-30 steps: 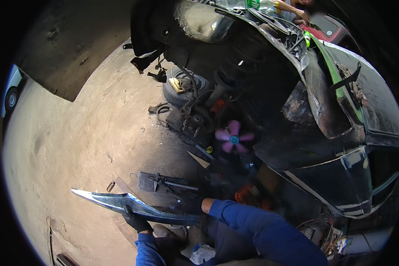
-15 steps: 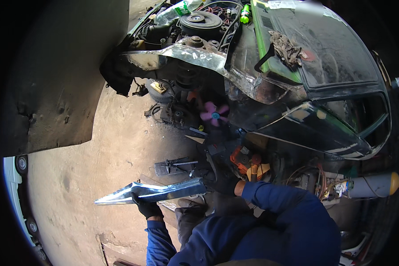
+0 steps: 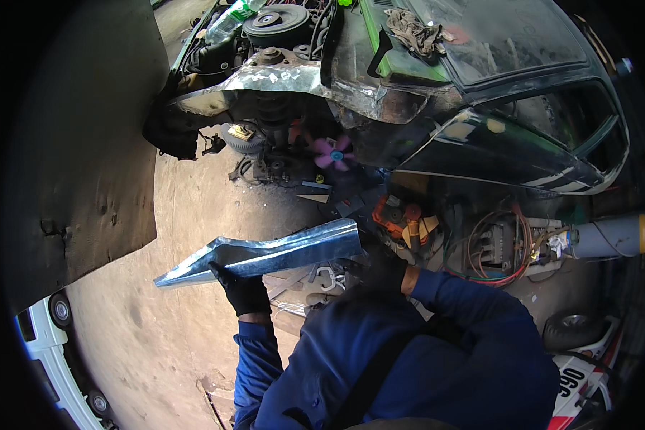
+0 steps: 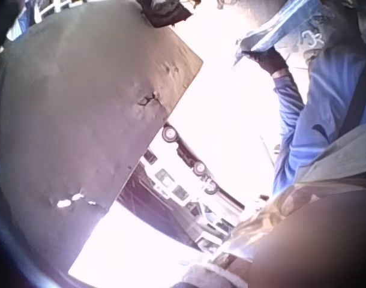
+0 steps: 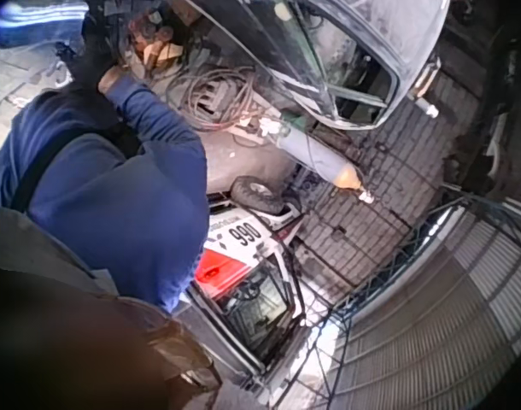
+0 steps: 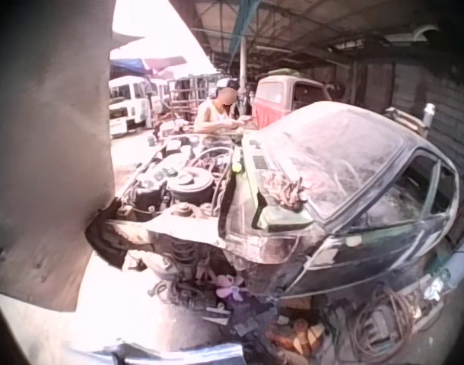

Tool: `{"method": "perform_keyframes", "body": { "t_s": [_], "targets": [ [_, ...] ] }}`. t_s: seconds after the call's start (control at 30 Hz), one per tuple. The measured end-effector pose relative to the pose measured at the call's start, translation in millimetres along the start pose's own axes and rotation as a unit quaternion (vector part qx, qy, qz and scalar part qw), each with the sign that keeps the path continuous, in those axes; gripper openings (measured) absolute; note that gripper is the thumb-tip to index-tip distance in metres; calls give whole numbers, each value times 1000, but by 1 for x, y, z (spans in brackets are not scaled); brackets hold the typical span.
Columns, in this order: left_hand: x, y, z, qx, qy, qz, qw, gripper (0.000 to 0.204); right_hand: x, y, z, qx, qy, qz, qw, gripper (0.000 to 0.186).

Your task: The person uses a hammer to shape a metal panel, repeatedly striking and adjusting it on a workbench. They then fit the panel into the front section of a green car to check alignment before removing it and continuing to hammer the edges.

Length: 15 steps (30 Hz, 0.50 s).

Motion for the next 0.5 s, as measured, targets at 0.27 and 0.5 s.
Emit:
{"method": "perform_keyframes", "body": {
  "t_s": [0.27, 0.5],
  "targets": [
    [-33, -93, -23, 195, 119, 40, 973, 48, -45, 89, -42, -372, -206, -134, 895, 28],
    [-99, -156, -42, 123, -17, 123, 985, 47, -91, 175, -103, -410, -167, -210, 872, 22]
  ]
}}
Point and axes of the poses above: each hand's wrist, its own x-axis away from the middle knuckle, its own y-axis out of the back of the hand, z = x × y, the point moved 2 cm from there along -x, towards the middle knuckle, and after that the axes turned 12 degrees about -x, right-handed, at the moved point
